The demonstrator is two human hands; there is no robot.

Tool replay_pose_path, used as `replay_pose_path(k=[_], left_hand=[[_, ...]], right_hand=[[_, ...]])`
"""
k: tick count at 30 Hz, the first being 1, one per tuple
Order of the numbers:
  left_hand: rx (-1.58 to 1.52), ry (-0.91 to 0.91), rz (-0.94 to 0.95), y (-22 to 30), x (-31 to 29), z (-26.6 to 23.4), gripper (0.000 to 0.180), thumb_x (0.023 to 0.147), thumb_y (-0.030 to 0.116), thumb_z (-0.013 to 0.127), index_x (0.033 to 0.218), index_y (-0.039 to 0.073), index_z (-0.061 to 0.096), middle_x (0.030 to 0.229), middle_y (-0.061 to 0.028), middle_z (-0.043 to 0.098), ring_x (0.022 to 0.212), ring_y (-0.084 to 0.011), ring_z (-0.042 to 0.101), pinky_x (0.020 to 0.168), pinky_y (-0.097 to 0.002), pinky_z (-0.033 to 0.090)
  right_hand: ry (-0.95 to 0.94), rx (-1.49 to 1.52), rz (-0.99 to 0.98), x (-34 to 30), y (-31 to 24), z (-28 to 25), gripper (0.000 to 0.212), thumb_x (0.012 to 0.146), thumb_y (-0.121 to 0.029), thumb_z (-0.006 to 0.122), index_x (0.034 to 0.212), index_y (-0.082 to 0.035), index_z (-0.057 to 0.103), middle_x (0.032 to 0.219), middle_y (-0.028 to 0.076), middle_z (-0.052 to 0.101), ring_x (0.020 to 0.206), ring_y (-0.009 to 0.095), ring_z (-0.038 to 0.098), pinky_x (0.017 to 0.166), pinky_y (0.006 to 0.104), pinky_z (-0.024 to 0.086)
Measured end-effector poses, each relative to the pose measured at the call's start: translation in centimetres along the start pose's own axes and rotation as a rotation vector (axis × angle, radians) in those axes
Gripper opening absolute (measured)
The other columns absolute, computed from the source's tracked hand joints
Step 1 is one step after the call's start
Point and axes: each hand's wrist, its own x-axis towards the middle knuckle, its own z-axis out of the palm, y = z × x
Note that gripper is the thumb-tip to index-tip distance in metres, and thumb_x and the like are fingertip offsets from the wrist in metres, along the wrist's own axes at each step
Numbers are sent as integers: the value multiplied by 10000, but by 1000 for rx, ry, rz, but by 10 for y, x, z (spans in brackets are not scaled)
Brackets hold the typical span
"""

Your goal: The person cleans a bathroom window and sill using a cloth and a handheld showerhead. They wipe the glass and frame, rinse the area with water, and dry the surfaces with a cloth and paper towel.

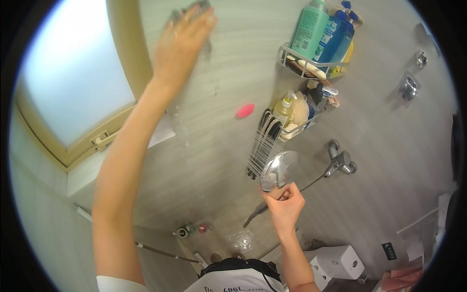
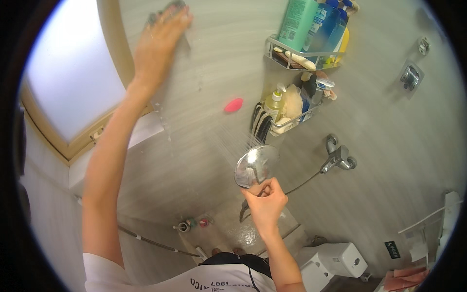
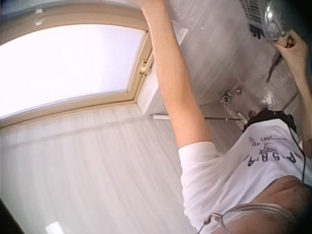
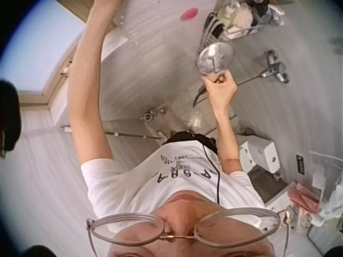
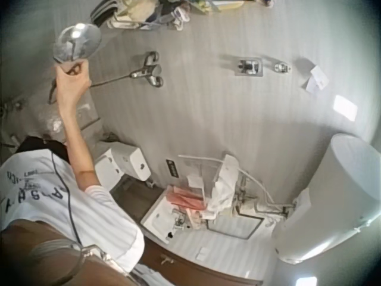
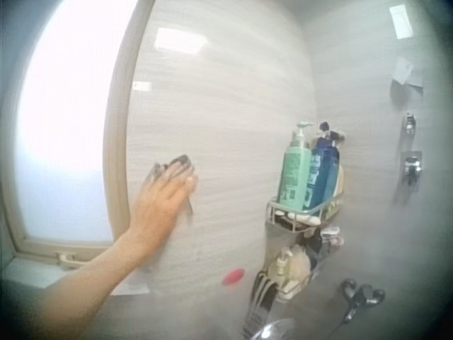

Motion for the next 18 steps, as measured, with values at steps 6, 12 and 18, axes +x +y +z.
replay_pose_path(k=[6, 12, 18], left_hand=[[-115, -94, 128, 65, -96, 38, 442, 842, 43, 626, 1274, 129, 663, 1327, -61, 657, 1140, -202, 667, 863, -355, 550], [-272, -688, 463, 136, -284, 44, 423, 915, 120, 559, 1332, 80, 617, 1415, -83, 588, 1269, -204, 583, 1041, -344, 497], [-363, -1139, 115, 79, -327, -31, 413, 909, 160, 592, 1318, 179, 644, 1435, -25, 578, 1242, -182, 596, 929, -337, 537]], right_hand=[[37, 11, 51, 15, 26, 2, 346, 708, -37, 877, 765, -30, 535, 608, -8, 601, 584, 22, 490, 537, 216, 419], [-155, 38, 160, -7, 63, 20, 343, 692, -81, 901, 784, -25, 575, 621, 42, 652, 582, 60, 570, 562, 247, 487], [-405, 6, -3, -42, 79, 40, 361, 691, -106, 910, 757, -63, 557, 592, 30, 625, 552, 35, 569, 541, 227, 488]])
